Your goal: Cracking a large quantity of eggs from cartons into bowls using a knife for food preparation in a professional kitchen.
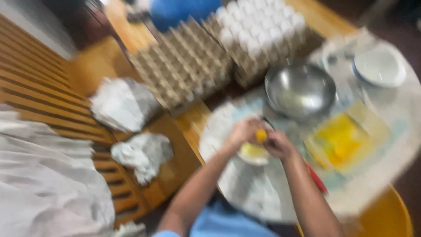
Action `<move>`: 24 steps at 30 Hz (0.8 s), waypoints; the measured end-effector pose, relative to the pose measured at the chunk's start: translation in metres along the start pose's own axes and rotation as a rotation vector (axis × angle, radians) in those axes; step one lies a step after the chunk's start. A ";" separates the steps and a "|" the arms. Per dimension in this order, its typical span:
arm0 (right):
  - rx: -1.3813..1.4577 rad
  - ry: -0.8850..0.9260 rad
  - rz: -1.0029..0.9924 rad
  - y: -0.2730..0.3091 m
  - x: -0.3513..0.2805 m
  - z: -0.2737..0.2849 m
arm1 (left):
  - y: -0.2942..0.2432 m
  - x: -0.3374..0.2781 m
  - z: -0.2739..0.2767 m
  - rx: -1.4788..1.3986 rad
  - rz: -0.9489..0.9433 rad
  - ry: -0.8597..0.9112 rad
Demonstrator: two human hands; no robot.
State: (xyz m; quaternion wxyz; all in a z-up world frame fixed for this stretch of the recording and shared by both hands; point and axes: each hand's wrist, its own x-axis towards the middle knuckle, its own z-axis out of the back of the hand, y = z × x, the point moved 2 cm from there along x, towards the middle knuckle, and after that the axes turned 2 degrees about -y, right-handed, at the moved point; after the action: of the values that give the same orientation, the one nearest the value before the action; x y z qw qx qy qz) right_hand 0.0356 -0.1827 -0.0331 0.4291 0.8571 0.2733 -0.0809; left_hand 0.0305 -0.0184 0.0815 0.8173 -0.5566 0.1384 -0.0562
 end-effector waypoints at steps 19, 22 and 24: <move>-1.038 -0.275 0.068 0.054 -0.022 -0.064 | 0.100 0.031 -0.063 -1.261 0.609 -0.225; -1.012 -0.261 0.045 0.086 -0.048 -0.097 | 0.125 0.047 -0.072 -1.357 0.606 -0.128; -1.350 -0.096 0.395 0.115 -0.081 -0.139 | 0.148 0.059 -0.078 -1.323 0.509 0.051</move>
State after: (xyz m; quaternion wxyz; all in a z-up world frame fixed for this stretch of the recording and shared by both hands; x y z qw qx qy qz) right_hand 0.0164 -0.1617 0.1626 0.8854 0.4326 0.0838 0.1482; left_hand 0.0555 -0.0470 -0.0914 0.2921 -0.8850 0.2887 0.2195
